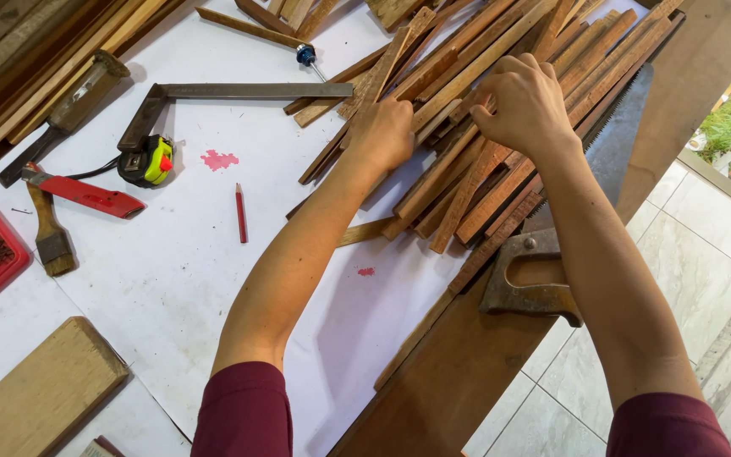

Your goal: The person hammers nails into small wooden frame assemblies on a workbench, then sorts through a pile of thin wood strips and sands small wood pieces with a sanding block, rubbing the surfaces and edges of each piece by hand.

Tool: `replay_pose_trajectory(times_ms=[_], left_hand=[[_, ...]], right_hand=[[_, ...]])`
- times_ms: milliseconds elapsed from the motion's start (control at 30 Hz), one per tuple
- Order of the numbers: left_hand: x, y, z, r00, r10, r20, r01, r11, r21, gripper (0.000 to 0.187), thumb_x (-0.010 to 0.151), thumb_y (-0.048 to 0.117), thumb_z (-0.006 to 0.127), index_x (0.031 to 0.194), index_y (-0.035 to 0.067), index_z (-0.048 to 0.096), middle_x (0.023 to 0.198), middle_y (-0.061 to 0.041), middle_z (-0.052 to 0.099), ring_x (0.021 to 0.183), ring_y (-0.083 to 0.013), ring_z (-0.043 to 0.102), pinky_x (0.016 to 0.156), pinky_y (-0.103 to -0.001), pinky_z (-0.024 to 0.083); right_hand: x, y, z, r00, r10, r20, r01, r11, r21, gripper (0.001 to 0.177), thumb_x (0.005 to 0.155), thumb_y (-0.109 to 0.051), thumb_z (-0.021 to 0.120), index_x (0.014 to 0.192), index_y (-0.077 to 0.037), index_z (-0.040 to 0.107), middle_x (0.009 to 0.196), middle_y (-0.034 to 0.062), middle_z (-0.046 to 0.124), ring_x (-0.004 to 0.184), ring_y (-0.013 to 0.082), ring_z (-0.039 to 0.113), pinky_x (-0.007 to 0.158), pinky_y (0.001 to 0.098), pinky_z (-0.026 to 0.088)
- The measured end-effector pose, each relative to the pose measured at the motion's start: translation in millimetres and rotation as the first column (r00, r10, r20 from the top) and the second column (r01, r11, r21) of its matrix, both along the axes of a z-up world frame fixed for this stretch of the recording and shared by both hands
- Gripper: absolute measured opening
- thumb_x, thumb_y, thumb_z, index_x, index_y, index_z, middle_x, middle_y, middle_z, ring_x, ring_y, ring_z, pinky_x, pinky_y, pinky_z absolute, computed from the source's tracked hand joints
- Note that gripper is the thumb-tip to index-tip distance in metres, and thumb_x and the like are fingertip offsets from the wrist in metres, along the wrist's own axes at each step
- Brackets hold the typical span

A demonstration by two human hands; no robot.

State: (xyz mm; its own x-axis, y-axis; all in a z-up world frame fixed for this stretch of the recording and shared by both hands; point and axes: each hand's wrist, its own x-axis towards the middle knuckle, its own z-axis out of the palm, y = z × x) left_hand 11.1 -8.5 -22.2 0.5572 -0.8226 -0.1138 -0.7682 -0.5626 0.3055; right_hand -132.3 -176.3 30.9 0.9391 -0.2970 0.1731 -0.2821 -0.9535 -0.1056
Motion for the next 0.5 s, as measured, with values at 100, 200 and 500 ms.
replay_pose_trajectory(times_ms=[100,200,500], left_hand=[[13.0,-7.7,-6.1,0.999,-0.035,-0.001,0.035,0.998,-0.049,0.016,0.091,0.011,0.074,0.101,0.001,0.067,0.108,-0.017,0.069,0.094,-0.0282,0.072,0.081,-0.037,0.061],[27.9,-10.7,-5.1,0.992,-0.01,0.123,0.043,0.962,-0.271,0.011,0.092,0.005,0.071,0.101,0.002,0.067,0.099,-0.017,0.072,0.092,-0.029,0.071,0.081,-0.04,0.06],[51.8,-14.6,0.1,0.821,0.151,0.55,0.151,0.873,-0.464,0.015,0.08,-0.004,0.074,0.093,0.002,0.069,0.095,-0.015,0.072,0.089,-0.0259,0.071,0.063,-0.03,0.061]], right_hand=[[6.4,-12.1,-18.6,0.99,0.085,0.11,-0.083,0.996,-0.02,0.011,0.089,-0.016,0.072,0.095,-0.013,0.081,0.107,0.0092,0.07,0.108,0.0245,0.059,0.108,0.0458,0.042],[12.8,-18.8,-24.9,0.998,0.02,0.052,-0.023,0.999,0.047,0.013,0.098,-0.012,0.068,0.104,-0.012,0.08,0.11,0.0087,0.072,0.107,0.0242,0.061,0.106,0.0435,0.048],[37.6,-8.5,-47.7,0.958,0.288,-0.017,-0.286,0.941,-0.18,0.019,0.086,-0.009,0.068,0.099,-0.009,0.081,0.118,0.0108,0.073,0.112,0.0241,0.064,0.103,0.0512,0.048]])
